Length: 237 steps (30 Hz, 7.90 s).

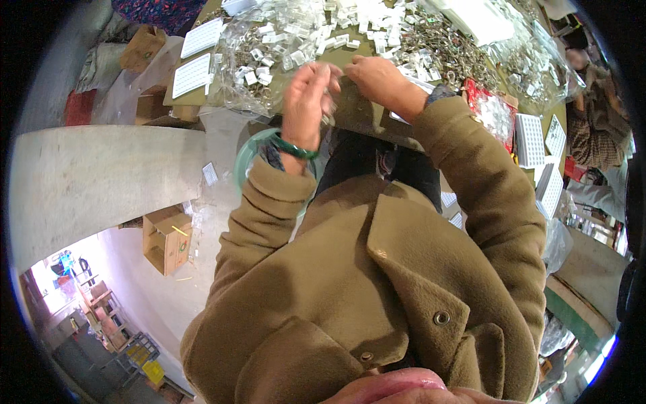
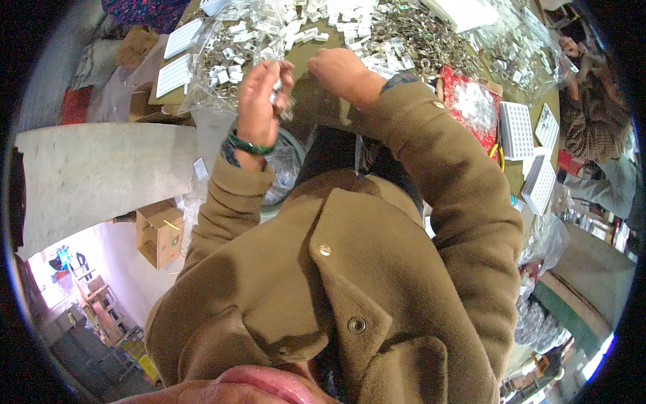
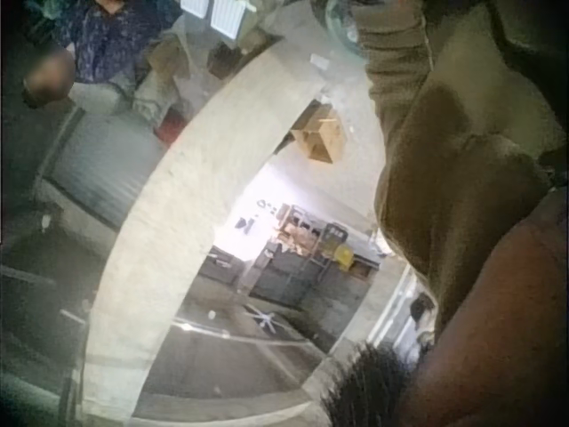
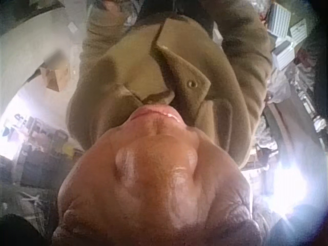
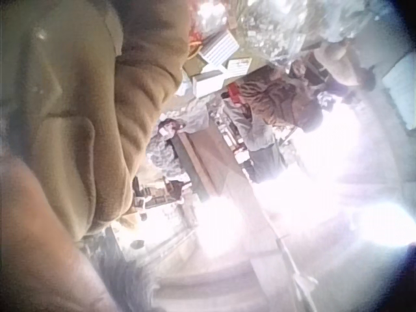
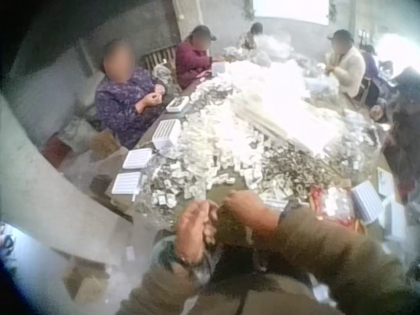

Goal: The person repeatedly picks small white plastic housings and metal components from a table, inserts the metal parts into the housings, and places the assembled units into a white tray. The person also uses a small light source to illuminate the components during assembly.

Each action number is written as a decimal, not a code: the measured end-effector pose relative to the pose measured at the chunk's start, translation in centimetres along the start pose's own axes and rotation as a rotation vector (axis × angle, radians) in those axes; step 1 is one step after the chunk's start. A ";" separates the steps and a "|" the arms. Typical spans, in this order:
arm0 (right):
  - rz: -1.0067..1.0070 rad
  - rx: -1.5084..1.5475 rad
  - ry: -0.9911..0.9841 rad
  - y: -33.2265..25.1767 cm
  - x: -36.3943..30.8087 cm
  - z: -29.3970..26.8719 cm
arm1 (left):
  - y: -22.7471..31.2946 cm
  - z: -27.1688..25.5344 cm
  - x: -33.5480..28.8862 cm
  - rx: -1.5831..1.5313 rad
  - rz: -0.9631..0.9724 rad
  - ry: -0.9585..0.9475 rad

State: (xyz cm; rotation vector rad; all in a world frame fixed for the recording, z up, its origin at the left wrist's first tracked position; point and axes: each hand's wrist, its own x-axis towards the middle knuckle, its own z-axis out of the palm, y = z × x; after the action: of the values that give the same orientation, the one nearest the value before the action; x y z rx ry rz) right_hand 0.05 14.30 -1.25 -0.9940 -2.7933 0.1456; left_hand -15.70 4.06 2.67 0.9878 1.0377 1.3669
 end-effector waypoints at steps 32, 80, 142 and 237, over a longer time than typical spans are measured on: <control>0.707 1.237 0.585 -4.6 -14.6 -6.6 | -1.6 8.5 -3.1 -0.208 -0.372 -0.158; 0.610 1.535 0.745 -3.4 -16.0 -6.0 | -1.9 4.4 4.3 0.431 -0.265 -0.149; 0.657 1.572 0.677 -3.8 -17.5 -5.2 | -2.9 12.2 -3.3 0.135 -0.136 -0.232; 0.445 0.882 0.546 -3.6 -14.5 -2.7 | -5.3 6.2 -2.9 -0.318 -0.559 -0.129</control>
State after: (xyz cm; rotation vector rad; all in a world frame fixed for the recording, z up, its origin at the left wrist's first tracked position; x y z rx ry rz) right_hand 9.40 2.37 0.10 -1.1307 -1.6827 0.9050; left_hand -8.17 1.53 -0.73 0.4884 0.8771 0.9492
